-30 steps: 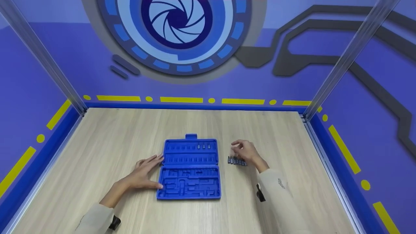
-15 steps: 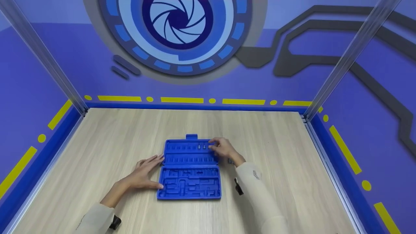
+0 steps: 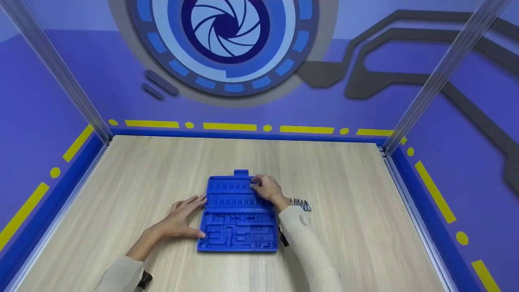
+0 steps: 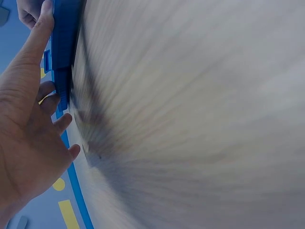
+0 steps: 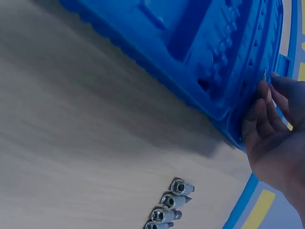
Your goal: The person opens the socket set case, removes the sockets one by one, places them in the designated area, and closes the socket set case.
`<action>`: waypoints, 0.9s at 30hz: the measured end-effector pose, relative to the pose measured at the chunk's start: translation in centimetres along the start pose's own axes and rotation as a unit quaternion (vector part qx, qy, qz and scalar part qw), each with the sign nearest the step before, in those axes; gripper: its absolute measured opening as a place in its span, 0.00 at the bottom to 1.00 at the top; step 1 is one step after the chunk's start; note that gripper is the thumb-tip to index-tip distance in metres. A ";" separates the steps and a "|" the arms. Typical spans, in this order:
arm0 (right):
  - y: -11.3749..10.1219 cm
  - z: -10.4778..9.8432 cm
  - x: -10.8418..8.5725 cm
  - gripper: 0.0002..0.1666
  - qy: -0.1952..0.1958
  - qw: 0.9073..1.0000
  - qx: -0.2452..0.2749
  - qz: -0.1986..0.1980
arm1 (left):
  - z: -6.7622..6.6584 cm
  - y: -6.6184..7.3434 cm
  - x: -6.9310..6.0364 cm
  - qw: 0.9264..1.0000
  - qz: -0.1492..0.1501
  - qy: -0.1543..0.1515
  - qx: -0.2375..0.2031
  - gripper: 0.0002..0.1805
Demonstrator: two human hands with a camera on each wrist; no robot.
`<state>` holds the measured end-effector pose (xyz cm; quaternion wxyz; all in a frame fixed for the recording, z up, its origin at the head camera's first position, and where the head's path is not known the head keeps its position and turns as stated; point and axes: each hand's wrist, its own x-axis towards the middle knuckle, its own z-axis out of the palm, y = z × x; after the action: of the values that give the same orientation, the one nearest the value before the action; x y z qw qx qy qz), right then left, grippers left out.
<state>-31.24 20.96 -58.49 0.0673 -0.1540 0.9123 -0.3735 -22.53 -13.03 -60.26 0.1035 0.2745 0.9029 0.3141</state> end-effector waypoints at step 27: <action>-1.1 0.5 0.8 0.14 0.028 0.997 -0.047 0.057 | 0.1 -0.2 0.0 1.000 0.003 0.001 0.003 0.65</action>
<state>-31.66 19.63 -58.10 0.0560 -0.0944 0.9376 -0.3299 -22.63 -13.09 -60.42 0.1006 0.2774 0.9032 0.3117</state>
